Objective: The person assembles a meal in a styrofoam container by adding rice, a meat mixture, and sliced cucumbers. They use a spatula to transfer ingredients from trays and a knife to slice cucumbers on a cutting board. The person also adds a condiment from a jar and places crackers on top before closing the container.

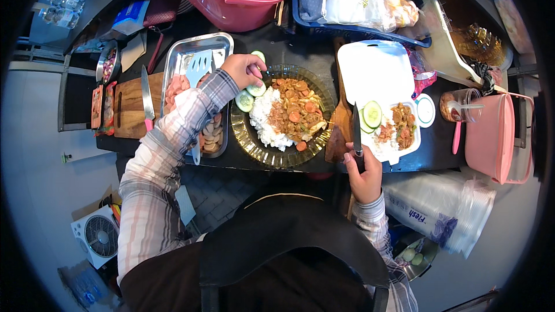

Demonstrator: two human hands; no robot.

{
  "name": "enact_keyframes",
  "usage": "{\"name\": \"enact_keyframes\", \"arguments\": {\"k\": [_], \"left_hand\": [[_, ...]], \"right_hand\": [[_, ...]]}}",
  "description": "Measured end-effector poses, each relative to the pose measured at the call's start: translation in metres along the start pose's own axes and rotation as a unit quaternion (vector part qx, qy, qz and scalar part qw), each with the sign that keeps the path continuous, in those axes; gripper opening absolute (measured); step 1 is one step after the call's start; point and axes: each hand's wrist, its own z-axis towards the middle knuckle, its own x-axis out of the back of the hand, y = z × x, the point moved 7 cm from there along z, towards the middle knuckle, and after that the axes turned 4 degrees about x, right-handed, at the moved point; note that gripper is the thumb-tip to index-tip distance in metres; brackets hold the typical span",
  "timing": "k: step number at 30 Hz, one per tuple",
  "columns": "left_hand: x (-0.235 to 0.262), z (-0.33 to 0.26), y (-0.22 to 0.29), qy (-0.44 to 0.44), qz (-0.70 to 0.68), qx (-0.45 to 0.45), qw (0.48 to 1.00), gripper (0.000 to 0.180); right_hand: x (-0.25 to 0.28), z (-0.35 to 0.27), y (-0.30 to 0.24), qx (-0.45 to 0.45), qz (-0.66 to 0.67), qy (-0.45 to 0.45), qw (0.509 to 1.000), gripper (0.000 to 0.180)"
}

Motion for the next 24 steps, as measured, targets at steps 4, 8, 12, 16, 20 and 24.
{"name": "enact_keyframes", "arguments": {"k": [4, 8, 12, 16, 20, 24], "left_hand": [[0.003, -0.003, -0.001, 0.002, -0.028, 0.004, 1.000, 0.032], [0.017, -0.011, 0.003, 0.028, -0.024, 0.008, 0.999, 0.029], [0.013, -0.019, -0.005, 0.027, 0.010, 0.038, 0.999, 0.028], [0.004, -0.025, -0.002, 0.056, -0.030, 0.047, 0.997, 0.025], [-0.007, -0.021, -0.005, 0.037, -0.053, 0.017, 0.998, 0.023], [-0.011, -0.022, -0.007, 0.052, -0.077, -0.009, 0.996, 0.025]], "right_hand": [[0.000, 0.001, -0.001, 0.005, -0.003, -0.008, 1.000, 0.019], [0.005, 0.001, -0.001, 0.003, 0.001, 0.000, 1.000, 0.019], [0.006, 0.000, -0.002, 0.010, -0.001, 0.002, 1.000, 0.020], [0.004, -0.003, -0.006, 0.018, -0.011, -0.008, 1.000, 0.020], [0.002, -0.005, -0.006, 0.022, -0.019, -0.015, 0.999, 0.020], [0.002, -0.010, -0.006, 0.015, -0.017, -0.019, 1.000, 0.020]]}}
